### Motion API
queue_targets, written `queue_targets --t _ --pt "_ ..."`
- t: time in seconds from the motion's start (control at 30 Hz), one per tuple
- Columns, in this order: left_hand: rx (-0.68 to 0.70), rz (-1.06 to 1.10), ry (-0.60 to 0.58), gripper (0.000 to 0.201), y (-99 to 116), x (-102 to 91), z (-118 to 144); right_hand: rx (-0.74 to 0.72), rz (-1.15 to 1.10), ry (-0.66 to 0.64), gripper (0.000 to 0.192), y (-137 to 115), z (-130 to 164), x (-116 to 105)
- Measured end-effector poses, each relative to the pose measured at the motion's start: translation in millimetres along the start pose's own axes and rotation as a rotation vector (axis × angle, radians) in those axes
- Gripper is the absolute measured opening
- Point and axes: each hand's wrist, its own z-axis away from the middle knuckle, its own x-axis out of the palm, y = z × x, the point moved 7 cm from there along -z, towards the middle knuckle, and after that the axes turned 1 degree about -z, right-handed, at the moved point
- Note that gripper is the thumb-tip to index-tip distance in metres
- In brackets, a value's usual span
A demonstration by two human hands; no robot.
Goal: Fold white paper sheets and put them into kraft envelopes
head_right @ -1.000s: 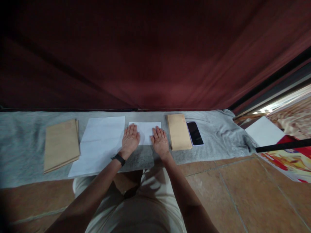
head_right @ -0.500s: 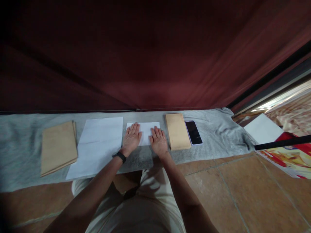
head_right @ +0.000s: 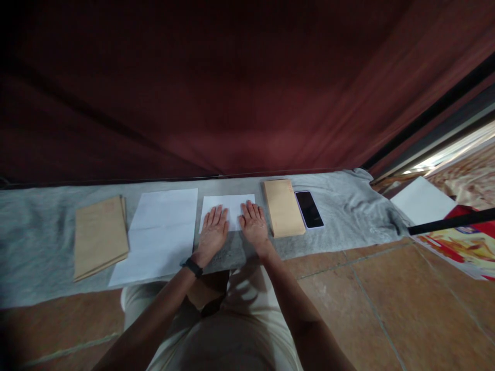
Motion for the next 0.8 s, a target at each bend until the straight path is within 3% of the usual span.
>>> queue_targets --t 0.1,0.3,0.67,0.8 --pt "0.000 -0.014 -0.017 0.054 4.0 2.6 3.4 -0.036 -0.039 -0.023 0.051 -9.0 -8.4 -0.3" --pt "-0.004 -0.040 -0.045 0.057 1.9 2.7 5.0 -0.244 -0.089 -0.145 0.047 -45.4 -18.8 16.9" --pt "-0.010 -0.010 -0.019 0.057 2.9 -0.4 9.6 -0.118 -0.019 -0.119 0.048 -28.2 -39.6 18.7" --pt "0.020 0.018 -0.016 0.055 8.3 -3.1 -2.0 -0.098 -0.027 -0.089 0.049 -28.5 -30.9 12.1"
